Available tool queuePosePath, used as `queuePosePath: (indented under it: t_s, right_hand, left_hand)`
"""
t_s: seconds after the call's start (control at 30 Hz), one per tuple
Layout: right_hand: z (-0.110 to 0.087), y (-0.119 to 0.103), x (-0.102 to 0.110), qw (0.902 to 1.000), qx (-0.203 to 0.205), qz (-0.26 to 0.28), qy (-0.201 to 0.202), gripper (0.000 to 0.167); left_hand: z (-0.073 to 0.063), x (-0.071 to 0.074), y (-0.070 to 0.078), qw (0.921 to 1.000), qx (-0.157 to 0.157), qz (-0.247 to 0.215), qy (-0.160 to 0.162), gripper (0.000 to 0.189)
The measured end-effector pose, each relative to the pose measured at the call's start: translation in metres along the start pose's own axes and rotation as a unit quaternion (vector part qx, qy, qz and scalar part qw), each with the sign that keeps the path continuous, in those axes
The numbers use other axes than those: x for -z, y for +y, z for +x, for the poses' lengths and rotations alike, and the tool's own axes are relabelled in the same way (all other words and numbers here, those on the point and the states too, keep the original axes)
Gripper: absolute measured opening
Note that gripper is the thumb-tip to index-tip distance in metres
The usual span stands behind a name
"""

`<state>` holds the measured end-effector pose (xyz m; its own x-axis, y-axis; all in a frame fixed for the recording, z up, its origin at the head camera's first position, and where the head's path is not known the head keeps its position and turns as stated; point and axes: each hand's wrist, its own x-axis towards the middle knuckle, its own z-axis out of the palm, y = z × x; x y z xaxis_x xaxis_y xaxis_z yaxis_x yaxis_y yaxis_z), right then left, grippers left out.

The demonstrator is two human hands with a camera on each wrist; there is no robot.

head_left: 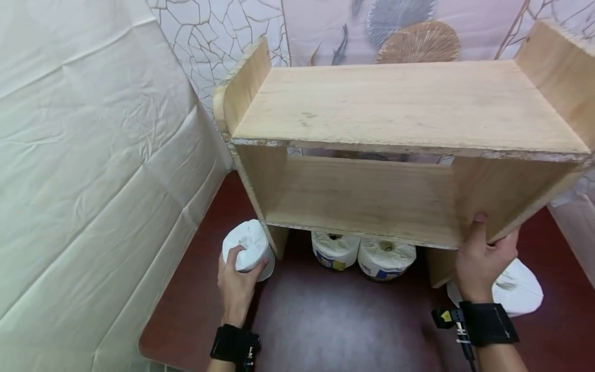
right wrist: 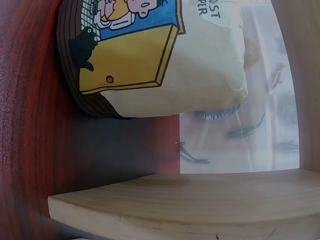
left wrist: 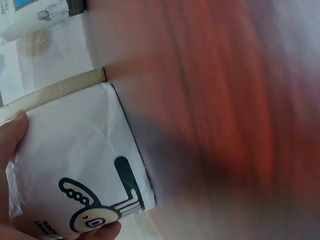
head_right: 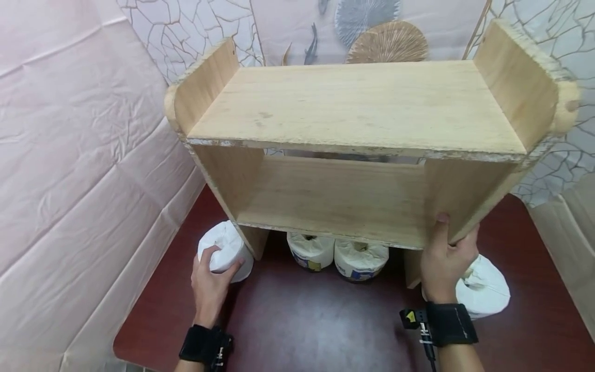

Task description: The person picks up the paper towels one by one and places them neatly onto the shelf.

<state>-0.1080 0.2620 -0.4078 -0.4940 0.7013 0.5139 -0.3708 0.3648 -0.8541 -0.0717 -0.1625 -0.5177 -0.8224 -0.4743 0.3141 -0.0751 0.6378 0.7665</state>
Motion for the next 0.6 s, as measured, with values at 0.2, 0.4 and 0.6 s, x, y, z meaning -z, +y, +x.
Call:
queuePosePath:
  t_s: [0.2, 0.4, 0.6]
  right_hand:
    - [0.001, 0.004, -0.001, 0.9999, 0.006, -0.004, -0.007, 0.040]
    - [-0.002, -0.009, -0.007, 0.9999, 0.004, 0.016, -0.001, 0.039]
    - [-0.002, -0.011, -0.004, 0.9996, 0.009, 0.025, 0.003, 0.037]
  left_hand:
    - [-0.005, 0.015, 0.005, 0.9996, 0.005, 0.025, -0.011, 0.063]
    - [-0.005, 0.035, 0.012, 0.9990, -0.032, 0.028, -0.013, 0.064]
    - [0.002, 0.060, 0.026, 0.9971, -0.067, 0.021, -0.031, 0.062]
